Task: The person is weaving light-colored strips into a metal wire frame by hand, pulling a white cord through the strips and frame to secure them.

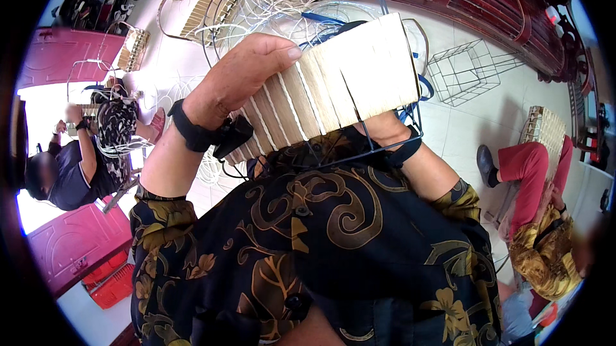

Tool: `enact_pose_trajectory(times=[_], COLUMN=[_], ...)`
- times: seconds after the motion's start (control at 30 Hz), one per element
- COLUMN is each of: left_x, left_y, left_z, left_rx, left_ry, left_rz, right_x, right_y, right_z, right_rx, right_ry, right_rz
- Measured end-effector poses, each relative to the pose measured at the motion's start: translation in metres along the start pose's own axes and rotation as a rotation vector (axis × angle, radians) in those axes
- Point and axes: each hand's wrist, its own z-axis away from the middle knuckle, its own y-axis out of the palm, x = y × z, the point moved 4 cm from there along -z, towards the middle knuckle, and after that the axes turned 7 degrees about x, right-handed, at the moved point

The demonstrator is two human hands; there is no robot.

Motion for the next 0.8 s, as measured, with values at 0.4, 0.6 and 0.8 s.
enact_pose_trajectory(times=[0.4, 0.6, 0.8], left_x=[-0.006, 0.002, 0.004], left_y=[0.001, 0.002, 0.001], left_z=[0.007, 0.006, 0.003], left_rx=[-0.039, -0.057, 0.000], left_ry=[0.132, 0.144, -0.051], left_rz=[-0.092, -0.049, 0.038], right_x=[0.004, 0.006, 0.051], right_y=[-0.004, -0.007, 0.001], right_z=[0.004, 0.019, 0.012], right_rx=[0.095, 0.158, -0.075], right_ry=[0.108, 0.315, 0.249], right_rz=[0.068, -0.005, -0.516])
